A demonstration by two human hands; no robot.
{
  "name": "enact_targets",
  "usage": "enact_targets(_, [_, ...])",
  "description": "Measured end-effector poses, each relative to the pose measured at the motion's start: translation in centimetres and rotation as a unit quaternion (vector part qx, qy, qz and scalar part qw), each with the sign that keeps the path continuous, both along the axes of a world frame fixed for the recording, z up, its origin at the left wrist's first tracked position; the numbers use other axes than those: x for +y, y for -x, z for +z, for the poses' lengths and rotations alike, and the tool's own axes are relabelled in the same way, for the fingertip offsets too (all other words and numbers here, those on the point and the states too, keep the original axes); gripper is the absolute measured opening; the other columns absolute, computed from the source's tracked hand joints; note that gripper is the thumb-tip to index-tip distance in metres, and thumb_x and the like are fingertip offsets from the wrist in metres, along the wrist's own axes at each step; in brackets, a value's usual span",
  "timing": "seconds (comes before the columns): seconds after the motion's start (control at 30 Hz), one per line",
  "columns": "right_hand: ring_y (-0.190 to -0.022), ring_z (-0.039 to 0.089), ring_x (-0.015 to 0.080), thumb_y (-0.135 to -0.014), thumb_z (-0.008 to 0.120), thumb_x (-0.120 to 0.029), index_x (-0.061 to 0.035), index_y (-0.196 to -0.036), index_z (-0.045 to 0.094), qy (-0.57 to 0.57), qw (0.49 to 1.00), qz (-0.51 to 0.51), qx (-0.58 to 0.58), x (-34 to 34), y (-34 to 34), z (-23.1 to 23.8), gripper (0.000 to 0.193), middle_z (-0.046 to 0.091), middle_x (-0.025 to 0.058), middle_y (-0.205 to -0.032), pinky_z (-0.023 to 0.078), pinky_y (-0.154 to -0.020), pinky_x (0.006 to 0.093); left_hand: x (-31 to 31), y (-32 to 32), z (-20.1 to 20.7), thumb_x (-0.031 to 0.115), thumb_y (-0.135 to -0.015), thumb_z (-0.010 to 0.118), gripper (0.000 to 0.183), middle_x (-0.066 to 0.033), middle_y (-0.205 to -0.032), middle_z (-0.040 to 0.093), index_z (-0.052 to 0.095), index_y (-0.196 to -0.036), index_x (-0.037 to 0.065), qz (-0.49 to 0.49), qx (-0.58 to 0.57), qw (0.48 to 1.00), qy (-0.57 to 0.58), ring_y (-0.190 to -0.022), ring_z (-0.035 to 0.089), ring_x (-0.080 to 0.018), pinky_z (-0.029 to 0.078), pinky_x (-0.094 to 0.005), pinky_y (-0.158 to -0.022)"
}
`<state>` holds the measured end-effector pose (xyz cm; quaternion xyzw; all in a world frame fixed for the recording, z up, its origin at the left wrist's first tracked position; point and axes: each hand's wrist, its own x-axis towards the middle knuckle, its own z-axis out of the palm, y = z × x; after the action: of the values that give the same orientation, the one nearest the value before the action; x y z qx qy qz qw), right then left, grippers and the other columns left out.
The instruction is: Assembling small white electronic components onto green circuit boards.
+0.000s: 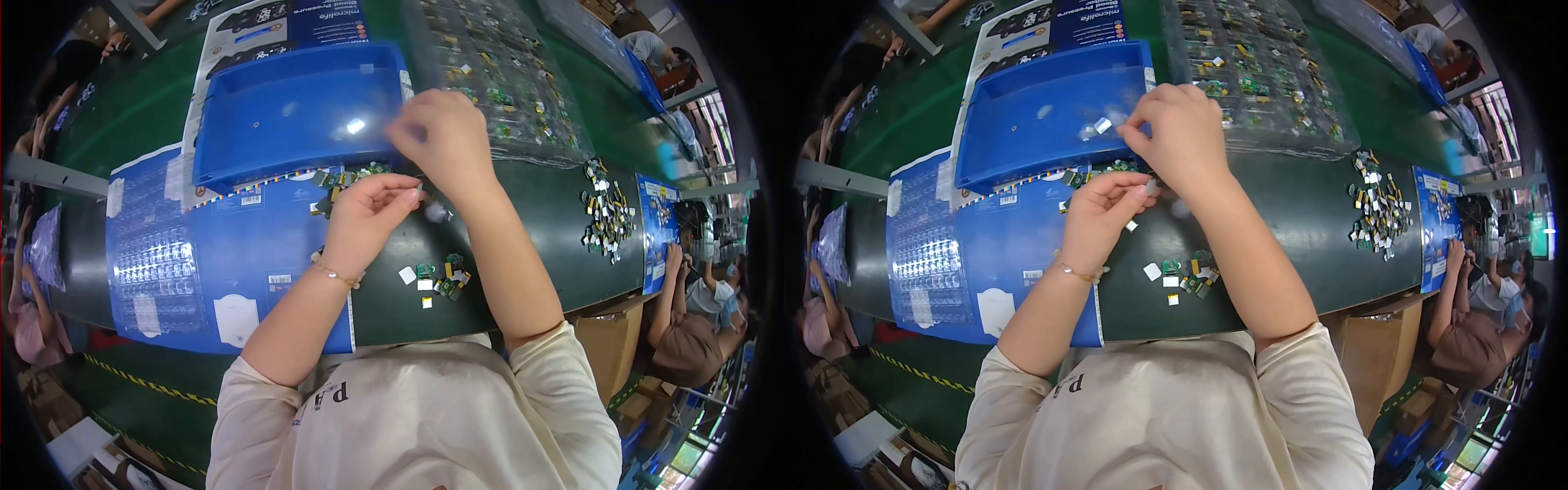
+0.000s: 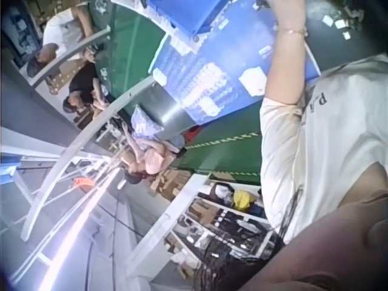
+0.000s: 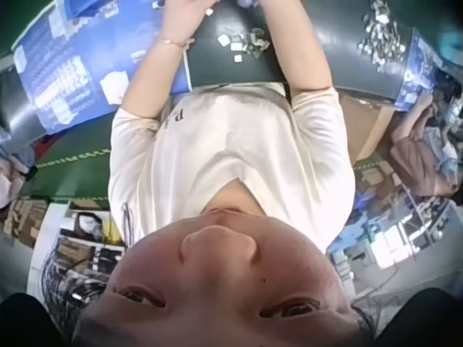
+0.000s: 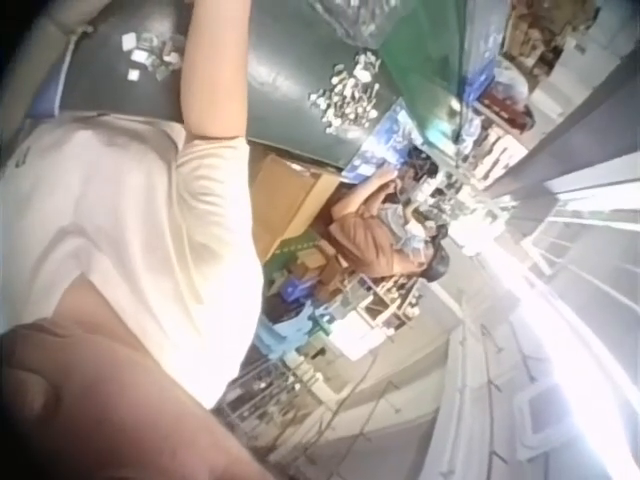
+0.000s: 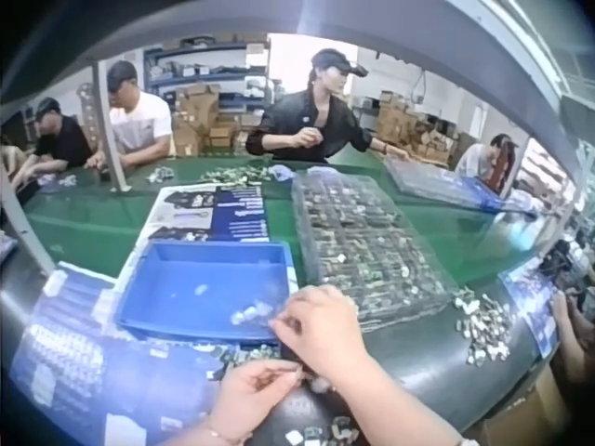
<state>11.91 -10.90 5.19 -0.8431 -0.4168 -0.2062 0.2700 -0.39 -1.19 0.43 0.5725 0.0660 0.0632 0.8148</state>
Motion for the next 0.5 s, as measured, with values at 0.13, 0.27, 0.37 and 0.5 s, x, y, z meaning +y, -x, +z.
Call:
enact_targets(0.13, [-0.084,0.060,0.0200,-0.083,0.058,-0.008,-0.0058,-0.098,0.064,-0.017,0.989,0.038,0.140,-2.4,1.8,0.4,0.017,0.063,0.0054,-0.095,0.047,-0.077,0.0290,0.2,0.2,0.1,0.006,-0.090,0.057,0.018,-0.0103,-0.095,0.067,0.060,-0.106,-0.002,-0.033,-0.014,0.999,0.023,-0.084,0.064,-0.0139,0.052,-0.0251,-0.075])
enact_targets(0.27, [-0.096,0.056,0.0134,-0.091,0.045,0.000,0.0019,-0.114,0.058,-0.132,0.846,0.188,0.481,-5.4,4.3,-1.4,0.026,0.060,0.0066,-0.106,0.045,-0.084,0.0262,0.9,0.3,0.0,0.009,-0.093,0.051,0.020,-0.0126,-0.094,0.066,0.058,-0.110,0.000,-0.105,-0.016,0.988,0.111,-0.082,0.064,-0.0171,0.053,-0.0277,-0.073])
enact_targets(0.37, [-0.090,0.059,0.0144,-0.090,0.048,-0.003,-0.0012,-0.113,0.060,-0.210,0.824,0.167,0.498,-6.5,5.7,-2.8,0.026,0.061,0.0067,-0.104,0.047,-0.078,0.0268,0.5,0.3,0.1,0.010,-0.094,0.051,0.021,-0.0126,-0.094,0.067,0.058,-0.110,-0.001,-0.113,-0.012,0.979,0.166,-0.082,0.066,-0.0167,0.053,-0.0261,-0.073])
enact_targets(0.5, [-0.096,0.055,0.0131,-0.089,0.050,-0.002,0.0014,-0.109,0.060,-0.188,0.815,0.166,0.523,-7.8,4.6,-3.9,0.023,0.058,0.0057,-0.107,0.045,-0.081,0.0246,0.3,0.1,-0.2,0.010,-0.094,0.051,0.021,-0.0127,-0.095,0.067,0.058,-0.110,0.000,-0.111,0.016,0.977,0.180,-0.082,0.066,-0.0169,0.054,-0.0265,-0.073])
